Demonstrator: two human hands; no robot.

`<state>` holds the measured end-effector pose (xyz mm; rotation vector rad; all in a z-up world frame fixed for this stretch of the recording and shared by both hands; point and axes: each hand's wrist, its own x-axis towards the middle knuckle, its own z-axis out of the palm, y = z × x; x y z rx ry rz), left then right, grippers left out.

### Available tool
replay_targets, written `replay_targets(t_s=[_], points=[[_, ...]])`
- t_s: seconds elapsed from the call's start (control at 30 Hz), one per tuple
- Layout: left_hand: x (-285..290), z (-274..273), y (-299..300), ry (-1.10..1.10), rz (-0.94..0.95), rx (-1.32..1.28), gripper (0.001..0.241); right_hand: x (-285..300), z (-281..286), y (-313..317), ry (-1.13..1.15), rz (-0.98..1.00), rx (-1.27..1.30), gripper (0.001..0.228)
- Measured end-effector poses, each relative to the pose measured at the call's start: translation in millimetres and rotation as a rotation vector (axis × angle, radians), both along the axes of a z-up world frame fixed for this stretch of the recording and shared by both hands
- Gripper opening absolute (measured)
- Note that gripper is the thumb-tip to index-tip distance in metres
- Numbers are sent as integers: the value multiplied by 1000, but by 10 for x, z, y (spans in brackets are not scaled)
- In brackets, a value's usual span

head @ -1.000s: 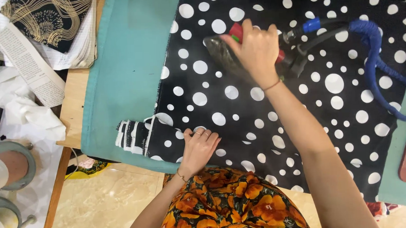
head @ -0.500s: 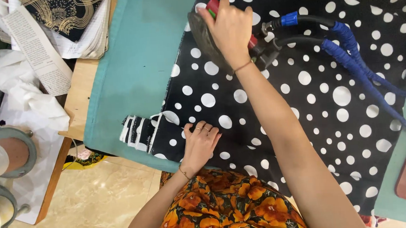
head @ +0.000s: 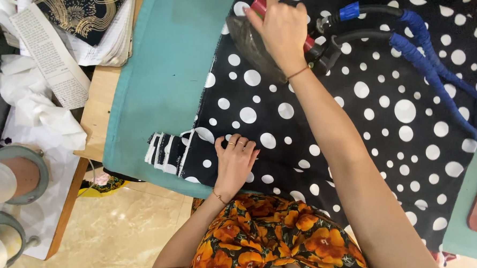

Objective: Ironing a piece of black fabric with white polka dots on a blue workbench.

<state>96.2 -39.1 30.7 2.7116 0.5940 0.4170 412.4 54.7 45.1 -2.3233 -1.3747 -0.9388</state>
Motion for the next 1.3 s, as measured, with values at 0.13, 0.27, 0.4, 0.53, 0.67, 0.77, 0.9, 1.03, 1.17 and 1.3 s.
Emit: replay_targets(t_s=[0.13, 0.27, 0.4, 0.53, 0.67, 0.77, 0.9, 1.03, 1.17, 1.3], points=[[-8, -67, -40, -17, -30, 5, 15, -345, 165, -340, 59, 37, -97, 61], [-63, -21, -90, -1, -55, 10, 15, -734, 306, -647, 92, 53, -109, 59], [-144, -8, -130, 12, -69, 39, 16, -1059, 368, -853, 119, 50, -100, 57], [-230, 42, -169, -26, -81, 12, 24, -1190, 320, -923, 144, 51, -85, 57], [-327, 52, -196, 9, -106, 8, 28, -1203, 317, -910, 130, 35, -83, 58], [-399, 55, -206, 19, -123, 20, 30, -1206, 321, -907, 105, 21, -66, 60], [-502, 13, -173, -17, -134, -10, 36, -1211, 301, -899, 70, 12, -29, 60], [-611, -82, -88, -53, -148, 10, 39, -1206, 257, -894, 78, 4, -34, 60], [-703, -113, -19, -37, -123, 41, 43, -1179, 239, -862, 78, -26, -49, 60], [-777, -182, 67, -32, -83, 59, 47, -1128, 201, -812, 25, -74, -50, 60]])
